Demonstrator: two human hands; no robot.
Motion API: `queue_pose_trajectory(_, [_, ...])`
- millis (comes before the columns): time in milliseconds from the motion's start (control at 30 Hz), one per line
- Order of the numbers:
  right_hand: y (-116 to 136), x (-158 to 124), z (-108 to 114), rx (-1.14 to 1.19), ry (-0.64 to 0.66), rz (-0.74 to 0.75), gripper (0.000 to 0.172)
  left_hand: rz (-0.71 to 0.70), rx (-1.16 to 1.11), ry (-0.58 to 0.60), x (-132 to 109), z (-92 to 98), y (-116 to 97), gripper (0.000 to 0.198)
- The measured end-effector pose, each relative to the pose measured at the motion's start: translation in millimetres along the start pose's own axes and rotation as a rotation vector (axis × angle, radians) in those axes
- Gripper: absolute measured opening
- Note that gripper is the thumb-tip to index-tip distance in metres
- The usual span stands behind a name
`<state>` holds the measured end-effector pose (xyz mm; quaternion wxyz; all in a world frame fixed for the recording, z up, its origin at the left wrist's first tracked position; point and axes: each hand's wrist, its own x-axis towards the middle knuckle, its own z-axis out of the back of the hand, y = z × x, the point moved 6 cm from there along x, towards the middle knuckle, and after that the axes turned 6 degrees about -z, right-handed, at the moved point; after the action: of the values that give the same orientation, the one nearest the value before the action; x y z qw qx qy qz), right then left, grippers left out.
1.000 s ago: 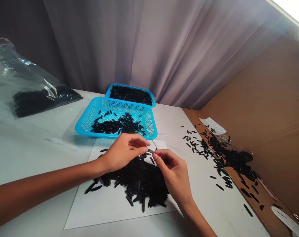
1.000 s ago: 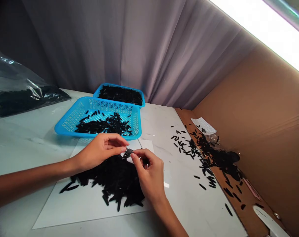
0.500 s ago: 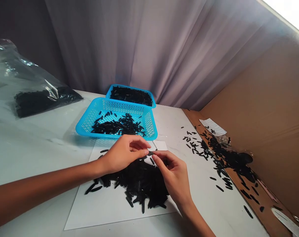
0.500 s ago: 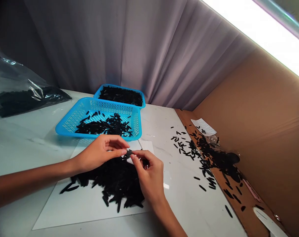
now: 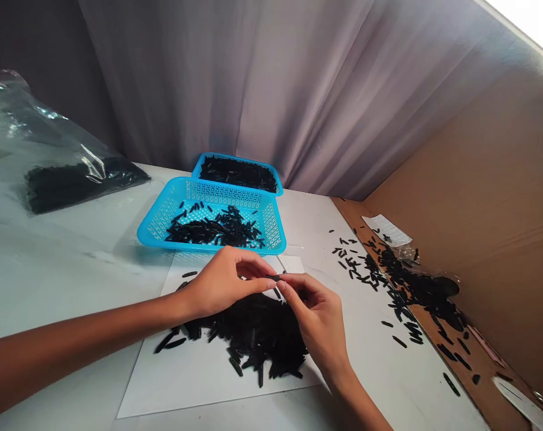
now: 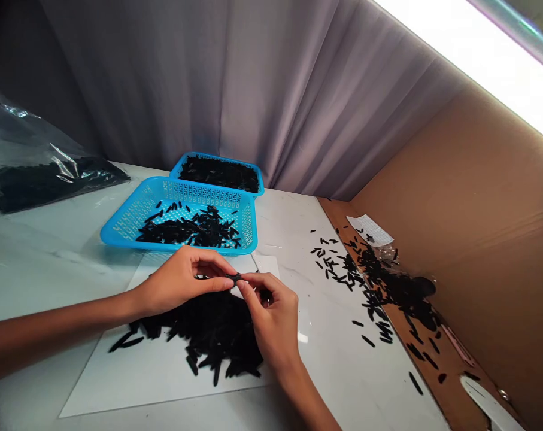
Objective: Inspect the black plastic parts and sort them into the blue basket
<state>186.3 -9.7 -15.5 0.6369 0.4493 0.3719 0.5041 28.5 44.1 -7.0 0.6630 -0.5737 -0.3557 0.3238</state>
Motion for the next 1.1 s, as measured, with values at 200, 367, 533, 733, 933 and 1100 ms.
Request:
queue_pose_trajectory(200, [0.8, -0.9, -1.3, -0.001, 0.007, -0.003, 0.019, -0.094, 0.081, -0.067, -0.4, 0.7, -5.1, 0.008])
queue_pose_trajectory(367, [1.1, -2.1, -0.6, -0.01, 0.007, 0.004, 0.018, -0.103, 0.091, -0.062, -1.0, -0.2, -6.7, 0.008])
queue_pose_trajectory(533, [3.1, -1.3, -0.1, -0.015, 0.005, 0.008, 0.018, -0.033, 0.078, -0.037, -1.3, -0.3, -2.2, 0.01])
queue_pose_trajectory(733, [3.2, -1.9, -1.6, -0.018, 0.012, -0.002, 0.018, -0.038, 0.088, -0.053, -1.2, 0.5, -3.4, 0.009])
queue_pose_trajectory(933, [1.3, -1.5, -1.0, -0.002, 0.003, -0.001, 0.019, -0.063, 0.117, -0.057, -1.9, 1.7, -4.0, 0.009])
queue_pose_trajectory(1100, [3.2, -0.3, -0.9, 0.015, 0.001, 0.047, 0.023, -0.047, 0.108, -0.025, -1.3, 1.3, -4.5, 0.01])
